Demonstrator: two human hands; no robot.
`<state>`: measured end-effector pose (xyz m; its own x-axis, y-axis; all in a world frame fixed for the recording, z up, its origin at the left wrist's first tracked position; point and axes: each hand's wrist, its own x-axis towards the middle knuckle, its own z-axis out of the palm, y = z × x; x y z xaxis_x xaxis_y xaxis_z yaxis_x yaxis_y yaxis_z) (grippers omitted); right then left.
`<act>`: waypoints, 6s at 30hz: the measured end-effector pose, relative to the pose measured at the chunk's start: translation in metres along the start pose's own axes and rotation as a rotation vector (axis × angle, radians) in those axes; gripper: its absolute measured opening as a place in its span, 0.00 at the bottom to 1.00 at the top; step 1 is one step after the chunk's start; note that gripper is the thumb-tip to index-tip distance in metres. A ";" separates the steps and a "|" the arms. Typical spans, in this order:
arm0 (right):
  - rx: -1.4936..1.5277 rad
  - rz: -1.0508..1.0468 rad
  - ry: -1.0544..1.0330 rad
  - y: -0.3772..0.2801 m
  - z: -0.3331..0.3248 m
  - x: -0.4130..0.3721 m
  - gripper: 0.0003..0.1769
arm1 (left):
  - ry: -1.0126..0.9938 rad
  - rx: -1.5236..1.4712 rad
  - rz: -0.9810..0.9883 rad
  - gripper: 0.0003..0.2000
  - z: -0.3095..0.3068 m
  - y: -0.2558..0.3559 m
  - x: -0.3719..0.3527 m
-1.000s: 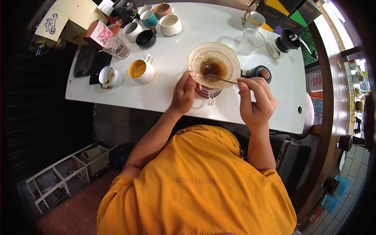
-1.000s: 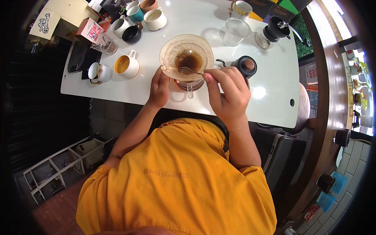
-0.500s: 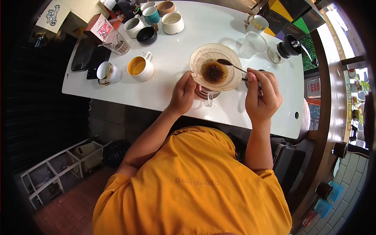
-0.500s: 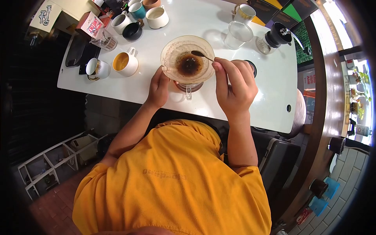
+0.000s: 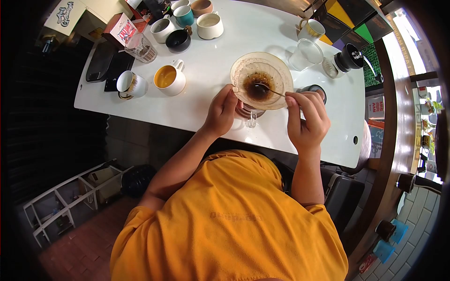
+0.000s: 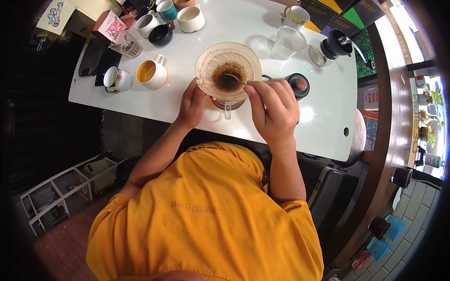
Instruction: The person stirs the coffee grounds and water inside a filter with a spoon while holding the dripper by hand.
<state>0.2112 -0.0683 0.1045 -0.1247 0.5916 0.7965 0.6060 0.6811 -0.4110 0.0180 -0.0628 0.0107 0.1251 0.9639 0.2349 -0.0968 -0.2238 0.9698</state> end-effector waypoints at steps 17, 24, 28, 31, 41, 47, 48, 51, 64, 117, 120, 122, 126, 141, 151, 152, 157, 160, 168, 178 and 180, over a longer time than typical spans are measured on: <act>-0.046 0.053 0.095 0.008 0.004 -0.011 0.05 | -0.002 0.007 0.001 0.14 0.000 0.001 0.001; -0.089 0.008 0.200 0.010 0.001 -0.009 0.05 | -0.012 -0.030 -0.008 0.15 -0.001 -0.002 0.000; -0.102 0.002 0.216 0.009 0.001 -0.007 0.05 | -0.020 -0.027 0.012 0.15 0.000 0.000 0.001; -0.110 0.023 0.194 0.008 0.000 -0.005 0.06 | -0.005 -0.016 -0.005 0.15 0.001 0.001 0.001; -0.067 0.022 0.029 0.003 0.006 -0.003 0.06 | -0.018 -0.026 -0.010 0.16 0.000 0.002 0.000; 0.054 0.153 0.010 -0.003 0.010 -0.010 0.05 | -0.015 -0.028 -0.023 0.15 0.000 0.002 0.000; 0.063 0.160 0.014 -0.004 0.009 -0.010 0.06 | -0.009 -0.027 -0.027 0.15 0.000 0.002 0.000; 0.046 0.078 0.089 -0.005 0.007 -0.008 0.06 | -0.028 -0.017 -0.008 0.15 -0.002 0.000 0.000; 0.042 0.137 0.075 -0.009 0.010 -0.016 0.06 | -0.031 -0.032 0.005 0.16 -0.001 -0.001 0.000; 0.072 0.278 0.090 0.007 0.012 -0.027 0.02 | -0.081 -0.053 -0.055 0.16 -0.006 -0.006 -0.001; 0.063 0.256 0.087 0.006 0.012 -0.023 0.03 | -0.012 -0.029 -0.024 0.15 0.000 -0.002 0.000; 0.018 0.123 0.056 0.006 0.012 -0.017 0.03 | -0.013 -0.028 -0.017 0.15 0.000 -0.002 0.000; 0.025 0.108 0.013 0.006 0.010 -0.008 0.04 | -0.010 -0.048 -0.029 0.16 0.000 -0.002 0.000; 0.101 0.222 0.021 -0.008 0.009 -0.023 0.03 | -0.009 -0.004 -0.001 0.15 -0.001 -0.001 0.000; 0.132 0.196 0.028 -0.015 0.003 -0.033 0.02 | 0.000 0.038 0.025 0.15 -0.001 -0.004 0.000; 0.138 0.188 0.036 -0.014 0.002 -0.034 0.02 | -0.004 0.031 0.023 0.15 -0.001 -0.005 0.000; 0.155 0.261 0.081 -0.012 0.003 -0.041 0.01 | -0.014 0.012 0.022 0.15 -0.002 -0.009 0.001; 0.178 0.388 0.141 -0.011 0.007 -0.046 0.03 | -0.011 -0.001 0.016 0.15 -0.001 -0.007 0.000; 0.267 0.509 0.324 -0.011 0.014 -0.043 0.05 | -0.011 -0.026 -0.001 0.16 0.000 -0.003 0.000; 0.187 0.333 0.228 -0.007 0.011 -0.042 0.04 | -0.059 0.019 -0.013 0.17 -0.004 -0.006 -0.001; 0.190 0.338 0.219 -0.007 0.012 -0.040 0.04 | -0.015 -0.022 -0.002 0.16 0.000 -0.001 0.000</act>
<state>0.2026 -0.0916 0.0703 0.2380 0.7032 0.6700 0.4263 0.5442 -0.7226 0.0185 -0.0621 0.0094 0.1402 0.9621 0.2338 -0.1181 -0.2182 0.9687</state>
